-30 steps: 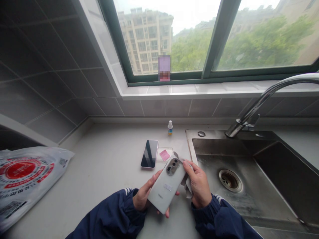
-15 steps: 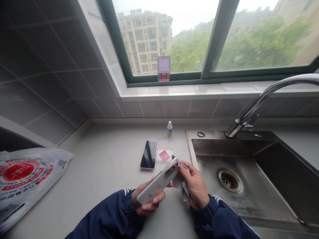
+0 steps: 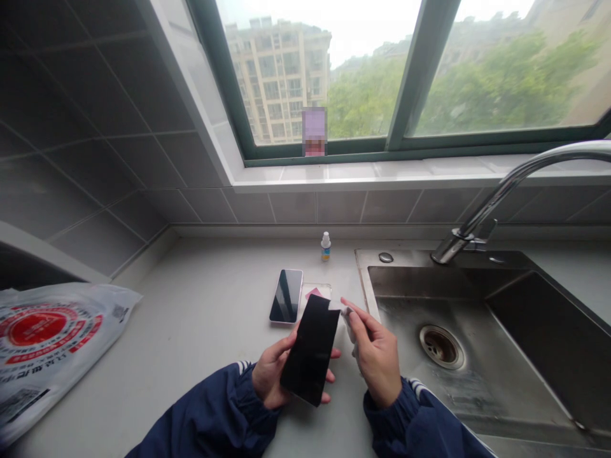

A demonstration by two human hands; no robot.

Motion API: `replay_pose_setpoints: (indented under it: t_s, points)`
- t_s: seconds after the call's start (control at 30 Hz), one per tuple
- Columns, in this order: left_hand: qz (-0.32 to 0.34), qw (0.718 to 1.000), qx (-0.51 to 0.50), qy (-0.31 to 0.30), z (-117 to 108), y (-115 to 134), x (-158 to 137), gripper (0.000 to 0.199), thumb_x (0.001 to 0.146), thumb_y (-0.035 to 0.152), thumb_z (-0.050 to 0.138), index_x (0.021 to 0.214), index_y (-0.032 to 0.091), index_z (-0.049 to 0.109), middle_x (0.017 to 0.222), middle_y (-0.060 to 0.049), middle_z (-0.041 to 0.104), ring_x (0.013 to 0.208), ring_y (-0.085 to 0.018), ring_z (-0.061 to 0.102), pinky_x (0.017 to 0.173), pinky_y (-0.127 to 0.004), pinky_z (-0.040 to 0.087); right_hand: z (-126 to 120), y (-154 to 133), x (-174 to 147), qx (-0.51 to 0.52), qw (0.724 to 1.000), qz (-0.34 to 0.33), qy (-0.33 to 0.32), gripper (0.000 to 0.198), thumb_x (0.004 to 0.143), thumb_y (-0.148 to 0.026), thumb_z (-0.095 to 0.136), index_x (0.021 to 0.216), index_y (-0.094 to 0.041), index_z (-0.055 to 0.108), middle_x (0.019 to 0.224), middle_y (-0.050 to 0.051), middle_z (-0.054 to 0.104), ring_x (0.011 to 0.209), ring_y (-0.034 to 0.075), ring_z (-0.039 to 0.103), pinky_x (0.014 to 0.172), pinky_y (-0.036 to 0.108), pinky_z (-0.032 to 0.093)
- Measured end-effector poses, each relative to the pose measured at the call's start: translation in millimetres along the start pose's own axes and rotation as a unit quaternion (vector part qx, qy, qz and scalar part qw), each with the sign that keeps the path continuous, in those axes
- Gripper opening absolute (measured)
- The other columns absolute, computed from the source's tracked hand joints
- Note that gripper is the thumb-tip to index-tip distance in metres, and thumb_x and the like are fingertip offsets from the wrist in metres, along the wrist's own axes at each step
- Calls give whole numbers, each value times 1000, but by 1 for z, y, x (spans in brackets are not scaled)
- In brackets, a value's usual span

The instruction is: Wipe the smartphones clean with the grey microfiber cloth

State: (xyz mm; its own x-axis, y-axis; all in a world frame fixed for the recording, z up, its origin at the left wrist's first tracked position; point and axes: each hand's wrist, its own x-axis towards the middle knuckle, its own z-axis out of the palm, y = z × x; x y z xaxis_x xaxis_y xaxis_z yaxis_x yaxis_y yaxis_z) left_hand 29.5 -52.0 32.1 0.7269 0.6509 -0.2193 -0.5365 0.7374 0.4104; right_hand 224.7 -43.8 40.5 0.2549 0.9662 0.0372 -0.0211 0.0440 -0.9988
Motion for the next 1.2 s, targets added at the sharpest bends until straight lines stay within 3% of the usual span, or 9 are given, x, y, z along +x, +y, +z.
replay_pose_setpoints:
  t_s: [0.07, 0.17, 0.33, 0.5, 0.6, 0.77, 0.93, 1.03, 1.2]
  points:
    - [2, 1000, -12, 10, -4, -3, 1, 62, 97, 52, 31, 145, 13, 40, 125, -23, 63, 98, -33, 69, 79, -51, 55, 1, 4, -4, -139, 979, -128, -73, 31, 94, -35, 58, 120, -24, 70, 128, 5, 66, 131, 29, 52, 112, 50, 39]
    - [11, 1000, -25, 10, -8, -6, 2, 59, 98, 52, 30, 143, 18, 46, 120, -15, 68, 101, -31, 68, 78, -48, 57, 5, 12, -9, -298, 901, -266, -172, 36, 97, -27, 51, 130, -24, 63, 138, 5, 58, 145, 31, 30, 113, 56, 36]
    - [76, 997, -22, -3, -8, -11, 6, 56, 96, 53, 39, 140, 21, 51, 131, -13, 63, 114, -27, 64, 96, -41, 50, 8, 7, -15, -432, 804, -326, -247, 52, 98, -29, 49, 149, -19, 40, 153, 7, 38, 148, 36, 9, 111, 67, 29]
    - [103, 991, -76, 25, 2, -9, 8, 63, 95, 57, 39, 121, 5, 65, 121, -19, 67, 129, -29, 52, 116, -41, 28, 12, -12, -26, -410, 748, -367, -372, 56, 97, -32, 53, 149, -17, 39, 155, 7, 35, 148, 32, 15, 117, 58, 27]
    - [123, 987, -95, 40, 7, -4, 6, 65, 93, 60, 39, 120, 6, 65, 117, -19, 69, 124, -31, 56, 115, -45, 28, 11, -15, -25, -391, 743, -376, -393, 51, 97, -29, 53, 146, -19, 43, 152, 6, 41, 147, 28, 24, 118, 51, 29]
    - [203, 974, -77, 67, 8, -1, 6, 56, 98, 48, 36, 134, 10, 54, 128, -16, 64, 128, -29, 53, 115, -44, 29, 5, -11, -17, -424, 767, -365, -315, 54, 96, -26, 52, 148, -17, 40, 153, 10, 38, 147, 32, 21, 116, 55, 31]
    - [136, 987, -88, 2, 3, -3, 7, 71, 94, 61, 33, 138, 8, 50, 126, -21, 64, 124, -33, 56, 114, -49, 28, 8, -17, -24, -400, 737, -389, -382, 52, 95, -38, 55, 143, -19, 49, 148, 6, 47, 147, 31, 19, 120, 57, 20]
    - [145, 987, -74, 1, 0, -5, 8, 69, 94, 60, 35, 139, 9, 50, 131, -20, 61, 129, -34, 51, 114, -48, 28, 10, -14, -25, -422, 741, -379, -359, 55, 96, -39, 53, 147, -21, 42, 151, 6, 42, 148, 33, 17, 119, 62, 14]
    - [97, 992, 78, -16, 1, -10, 3, 64, 96, 50, 40, 153, 24, 25, 136, -16, 58, 92, -25, 72, 83, -38, 55, 6, 3, -16, -462, 764, -362, -269, 65, 100, -39, 43, 156, -16, 20, 160, 12, 20, 149, 38, 7, 115, 63, 21]
